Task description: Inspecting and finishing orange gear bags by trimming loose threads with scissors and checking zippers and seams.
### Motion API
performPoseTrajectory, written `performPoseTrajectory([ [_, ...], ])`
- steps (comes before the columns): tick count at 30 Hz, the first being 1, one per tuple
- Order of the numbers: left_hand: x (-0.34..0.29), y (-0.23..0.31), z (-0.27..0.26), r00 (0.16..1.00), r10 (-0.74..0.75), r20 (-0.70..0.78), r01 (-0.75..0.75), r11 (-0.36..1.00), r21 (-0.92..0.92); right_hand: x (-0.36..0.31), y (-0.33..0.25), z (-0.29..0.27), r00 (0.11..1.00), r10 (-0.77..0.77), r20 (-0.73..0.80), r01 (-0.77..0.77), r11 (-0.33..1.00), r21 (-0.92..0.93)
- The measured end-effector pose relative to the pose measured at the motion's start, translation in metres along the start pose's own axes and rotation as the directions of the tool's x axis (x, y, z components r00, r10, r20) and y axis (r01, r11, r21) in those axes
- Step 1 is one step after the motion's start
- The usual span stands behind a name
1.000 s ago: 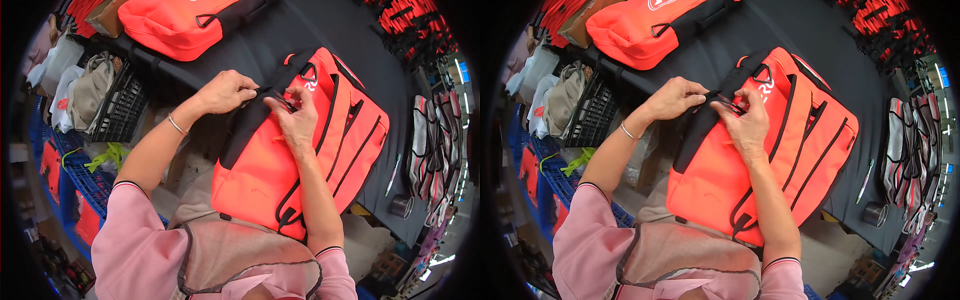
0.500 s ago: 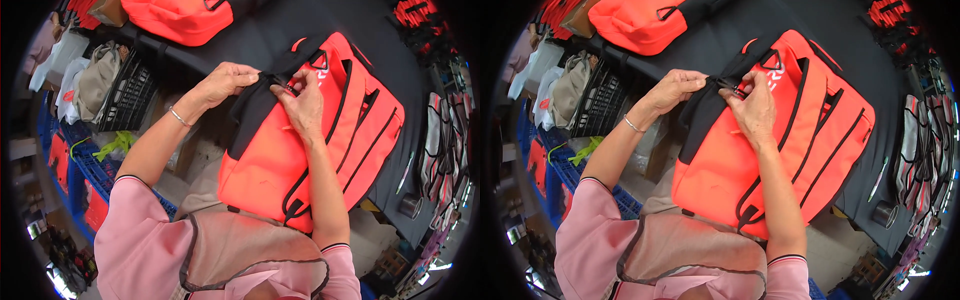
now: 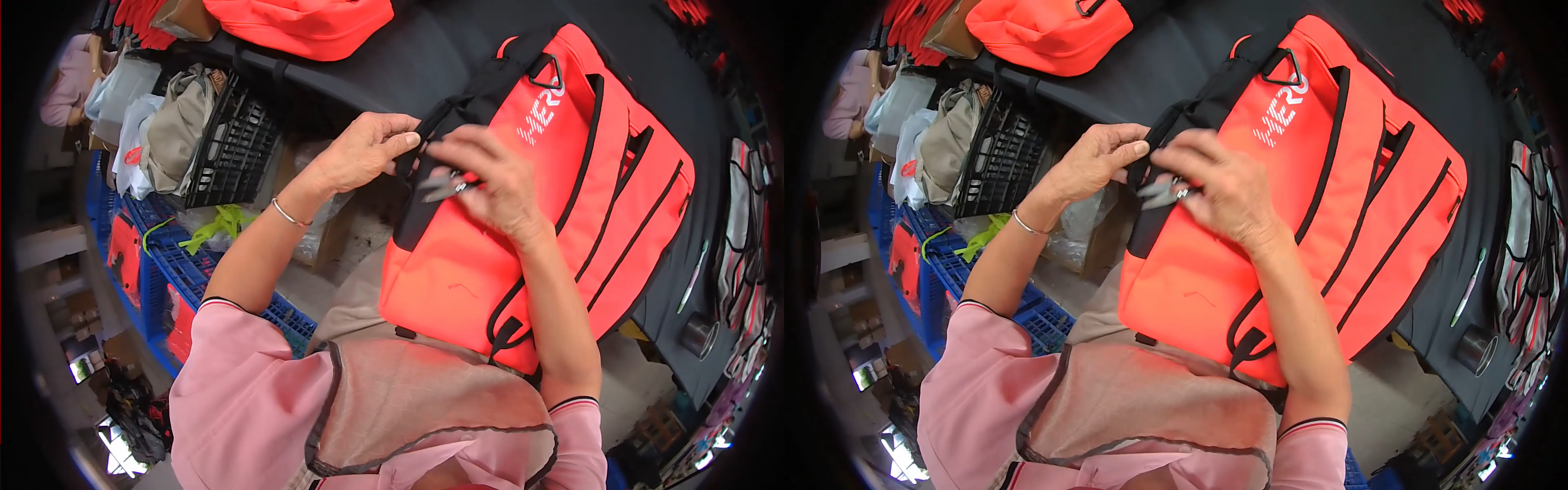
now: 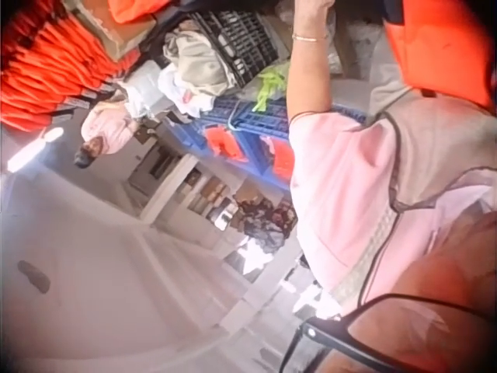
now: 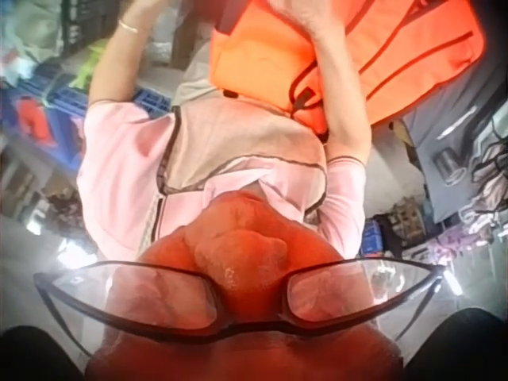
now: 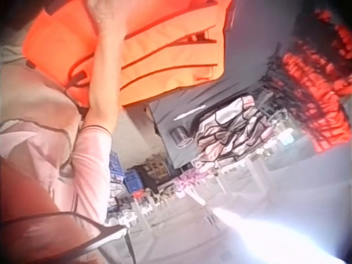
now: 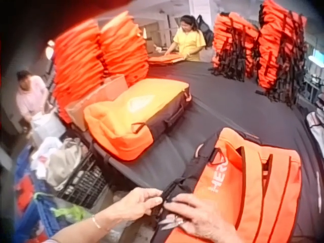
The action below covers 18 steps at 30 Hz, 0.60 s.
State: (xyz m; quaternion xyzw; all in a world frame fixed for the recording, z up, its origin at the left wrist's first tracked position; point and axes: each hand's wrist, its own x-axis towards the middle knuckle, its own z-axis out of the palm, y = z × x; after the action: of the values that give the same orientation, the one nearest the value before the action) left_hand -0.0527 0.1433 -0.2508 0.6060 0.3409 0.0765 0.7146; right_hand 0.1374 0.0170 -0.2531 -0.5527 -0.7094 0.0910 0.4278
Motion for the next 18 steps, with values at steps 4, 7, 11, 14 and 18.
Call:
performPoseTrajectory([
  [4,-0.006,0.0,0.009,0.993,0.008,-0.114,-0.02,0.994,-0.104,-0.01,-0.006,-0.001,0.982,-0.093,0.162,0.107,0.991,-0.081],
  [7,-0.006,-0.003,0.007,0.991,0.044,-0.127,-0.062,0.988,-0.138,-0.013,-0.006,-0.001,0.965,-0.039,0.258,0.077,0.987,-0.142],
  [11,-0.01,-0.007,0.013,0.96,0.153,-0.234,-0.206,0.952,-0.225,-0.014,-0.005,0.001,0.949,-0.064,0.307,0.119,0.98,-0.163],
  [14,-0.004,-0.005,0.006,0.944,0.298,-0.143,-0.305,0.952,-0.026,-0.011,-0.006,0.001,0.955,-0.057,0.291,0.091,0.991,-0.102],
  [18,0.011,0.039,0.021,0.894,0.425,-0.141,-0.279,0.774,0.568,-0.013,-0.002,-0.001,0.964,-0.047,0.263,0.077,0.991,-0.106],
])
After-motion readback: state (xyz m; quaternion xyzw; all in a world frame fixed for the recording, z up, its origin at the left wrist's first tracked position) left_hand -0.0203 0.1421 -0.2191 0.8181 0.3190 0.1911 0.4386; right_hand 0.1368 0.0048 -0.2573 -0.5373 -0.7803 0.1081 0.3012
